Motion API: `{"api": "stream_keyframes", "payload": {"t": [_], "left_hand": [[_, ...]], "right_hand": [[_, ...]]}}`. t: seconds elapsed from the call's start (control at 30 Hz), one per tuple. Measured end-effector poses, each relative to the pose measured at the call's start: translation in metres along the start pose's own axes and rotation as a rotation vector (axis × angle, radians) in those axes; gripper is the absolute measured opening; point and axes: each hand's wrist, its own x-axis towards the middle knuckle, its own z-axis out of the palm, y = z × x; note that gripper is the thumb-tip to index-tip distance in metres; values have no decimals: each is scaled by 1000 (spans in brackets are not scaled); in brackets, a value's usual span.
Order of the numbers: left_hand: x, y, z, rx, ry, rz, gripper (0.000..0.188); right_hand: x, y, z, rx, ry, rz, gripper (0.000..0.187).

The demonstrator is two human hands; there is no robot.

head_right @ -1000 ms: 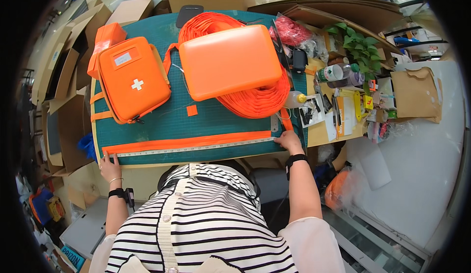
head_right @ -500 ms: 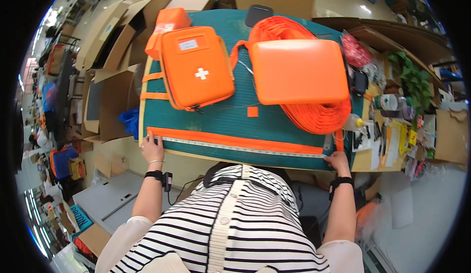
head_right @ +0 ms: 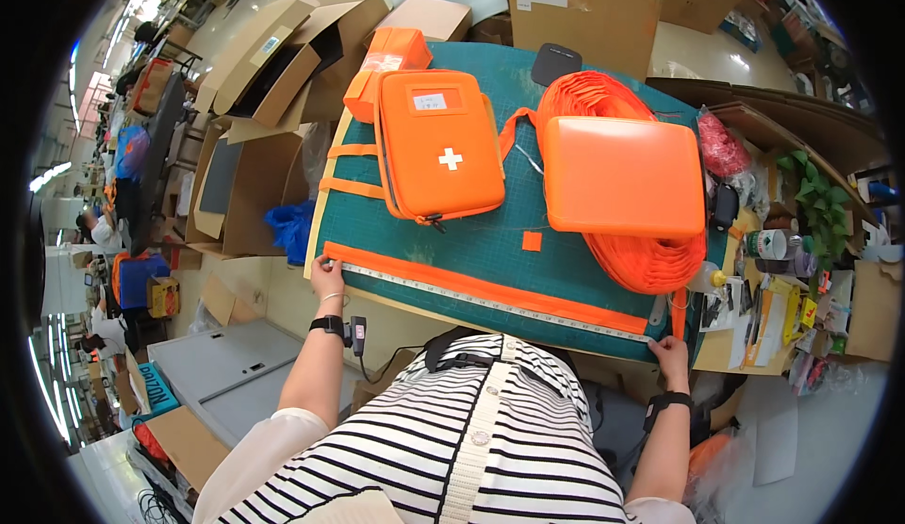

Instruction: The person assembles an orange first aid kit by inserting a white plastic container into the orange fabric pouch. They then measure and cut an orange strap using a ruler and scissors, and attach the strap to the kit.

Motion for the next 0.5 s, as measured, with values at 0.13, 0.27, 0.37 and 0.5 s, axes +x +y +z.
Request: {"api": "stream_keyframes", "payload": {"t": [0.13,0.27,0.37,0.5], "left_hand": [[12,-26,-21,-259,-137,-136,12],[36,-37,-67,-433,32,-157,11],[82,-68,-114,-747,308,-387,6],[149,-133,-179,-884,376,-294,6]], "right_hand": [[-35,-10,-26,68,-83,0,17],[-77,-4,-64,-92,64,19,9],[-108,25,-111,-105,434,-41,7],[-151,62,-179,-58,738,-87,19]]}}
